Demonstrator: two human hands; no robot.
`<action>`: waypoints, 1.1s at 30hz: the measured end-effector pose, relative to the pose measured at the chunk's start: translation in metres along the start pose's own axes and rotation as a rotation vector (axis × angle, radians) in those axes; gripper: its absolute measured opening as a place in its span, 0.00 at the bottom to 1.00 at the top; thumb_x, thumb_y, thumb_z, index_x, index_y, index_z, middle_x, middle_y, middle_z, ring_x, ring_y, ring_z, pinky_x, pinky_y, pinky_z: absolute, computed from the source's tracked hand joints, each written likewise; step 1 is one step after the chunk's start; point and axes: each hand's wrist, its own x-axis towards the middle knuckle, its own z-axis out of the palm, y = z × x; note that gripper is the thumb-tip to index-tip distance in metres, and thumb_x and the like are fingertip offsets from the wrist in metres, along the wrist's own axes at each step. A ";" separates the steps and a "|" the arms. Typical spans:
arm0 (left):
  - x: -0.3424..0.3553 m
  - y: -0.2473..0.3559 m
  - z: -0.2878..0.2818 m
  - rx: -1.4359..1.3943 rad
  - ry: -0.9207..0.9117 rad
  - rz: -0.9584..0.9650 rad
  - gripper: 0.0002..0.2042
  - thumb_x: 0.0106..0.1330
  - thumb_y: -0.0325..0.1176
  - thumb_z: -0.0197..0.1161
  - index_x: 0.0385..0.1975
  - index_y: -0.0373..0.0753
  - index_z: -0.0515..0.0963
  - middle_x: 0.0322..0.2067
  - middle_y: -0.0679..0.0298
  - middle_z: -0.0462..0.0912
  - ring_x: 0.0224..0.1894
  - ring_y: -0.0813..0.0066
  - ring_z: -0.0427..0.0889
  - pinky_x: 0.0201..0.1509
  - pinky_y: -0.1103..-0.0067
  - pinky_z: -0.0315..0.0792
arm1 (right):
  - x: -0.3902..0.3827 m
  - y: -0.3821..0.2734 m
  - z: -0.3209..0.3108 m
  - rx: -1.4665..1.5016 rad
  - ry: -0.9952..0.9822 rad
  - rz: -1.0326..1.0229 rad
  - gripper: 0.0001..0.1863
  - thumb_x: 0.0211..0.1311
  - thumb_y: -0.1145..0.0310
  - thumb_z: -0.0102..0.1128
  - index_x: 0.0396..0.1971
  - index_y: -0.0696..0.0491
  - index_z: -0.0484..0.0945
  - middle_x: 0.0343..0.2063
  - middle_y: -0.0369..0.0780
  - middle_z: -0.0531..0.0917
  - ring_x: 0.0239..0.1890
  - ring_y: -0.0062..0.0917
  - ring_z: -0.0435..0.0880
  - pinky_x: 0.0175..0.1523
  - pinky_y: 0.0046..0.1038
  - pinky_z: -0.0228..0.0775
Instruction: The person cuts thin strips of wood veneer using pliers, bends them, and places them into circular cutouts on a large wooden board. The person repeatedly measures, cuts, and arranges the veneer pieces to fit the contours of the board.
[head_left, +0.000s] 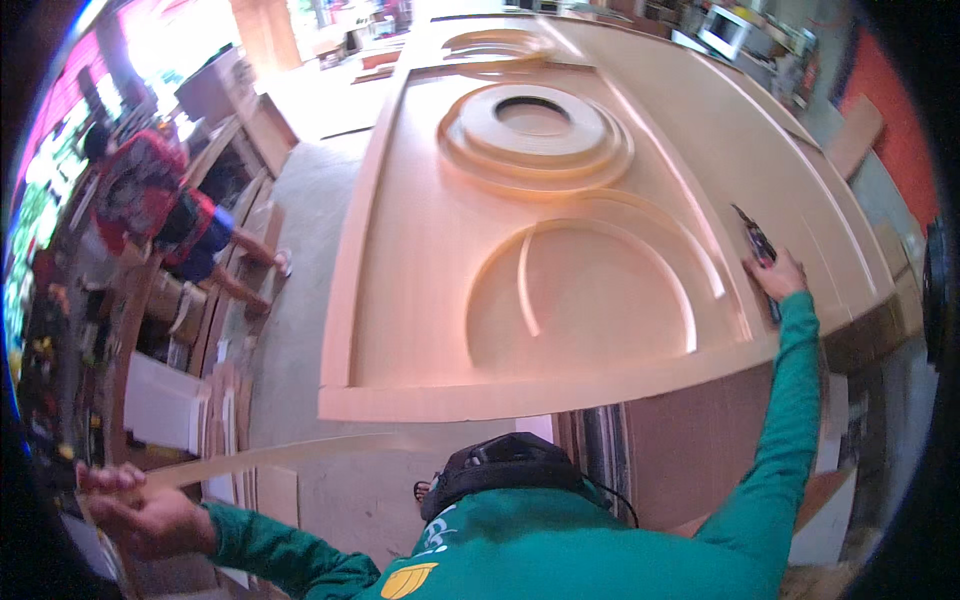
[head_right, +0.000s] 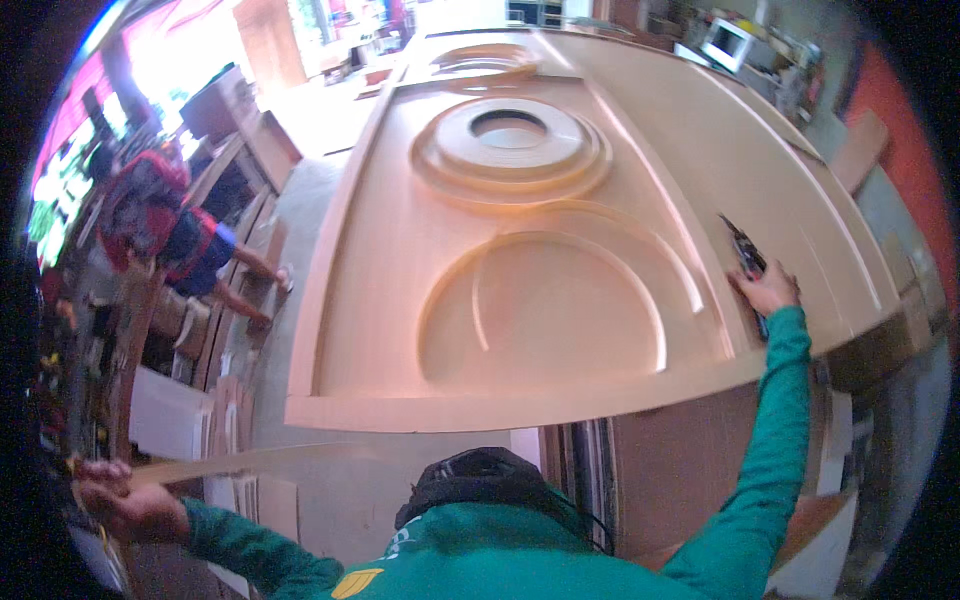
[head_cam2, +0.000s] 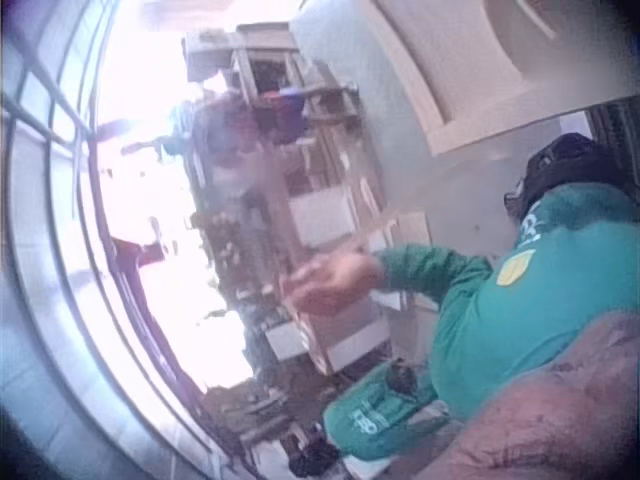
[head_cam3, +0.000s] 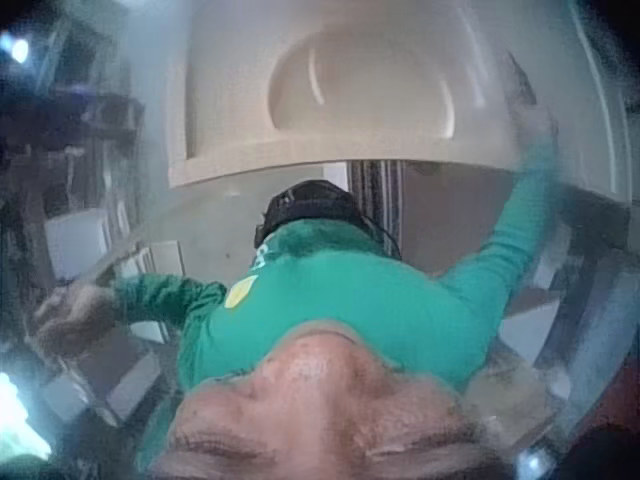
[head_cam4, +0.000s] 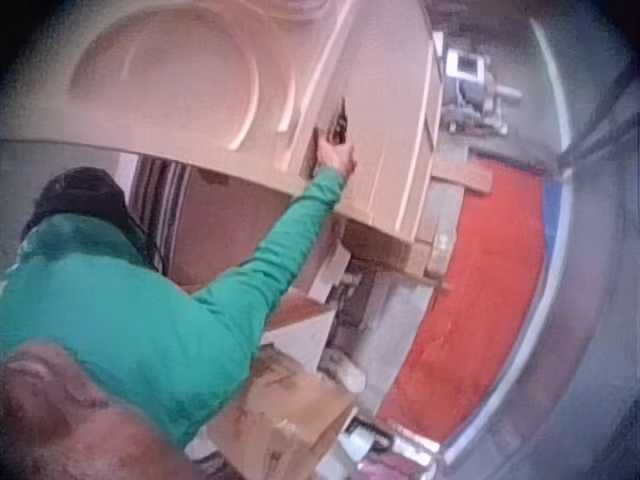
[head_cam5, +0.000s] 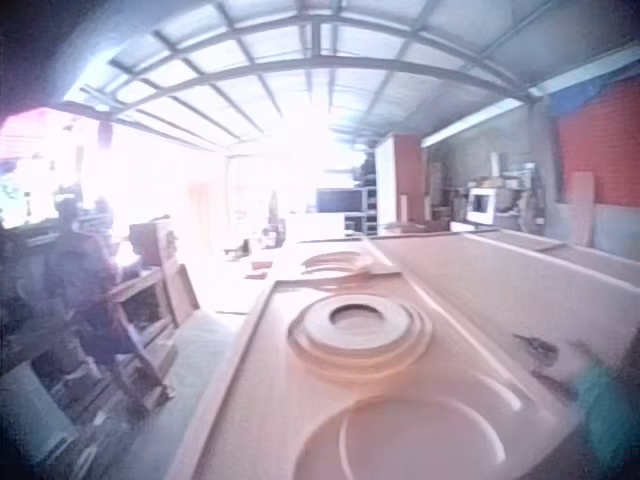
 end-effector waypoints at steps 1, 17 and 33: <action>0.002 -0.001 -0.003 0.091 -0.015 0.009 0.27 0.91 0.50 0.47 0.64 0.29 0.81 0.37 0.63 0.79 0.32 0.77 0.74 0.35 0.82 0.73 | -0.002 -0.007 -0.003 0.005 0.015 -0.023 0.56 0.53 0.27 0.78 0.67 0.59 0.78 0.61 0.58 0.86 0.69 0.55 0.82 0.74 0.49 0.74; 0.018 -0.039 -0.072 0.538 0.014 0.273 0.28 0.93 0.48 0.39 0.62 0.29 0.81 0.33 0.68 0.76 0.26 0.82 0.67 0.29 0.84 0.68 | -0.011 -0.279 -0.065 0.380 -0.195 -0.440 0.27 0.71 0.46 0.72 0.49 0.58 0.89 0.32 0.45 0.91 0.30 0.32 0.89 0.39 0.39 0.83; 0.073 -0.081 -0.205 0.357 0.206 -0.162 0.27 0.89 0.52 0.50 0.64 0.33 0.81 0.36 0.67 0.75 0.31 0.78 0.68 0.36 0.83 0.69 | 0.042 -0.354 -0.090 1.659 -0.743 -0.126 0.15 0.79 0.61 0.58 0.43 0.58 0.86 0.36 0.45 0.94 0.25 0.23 0.89 0.31 0.21 0.85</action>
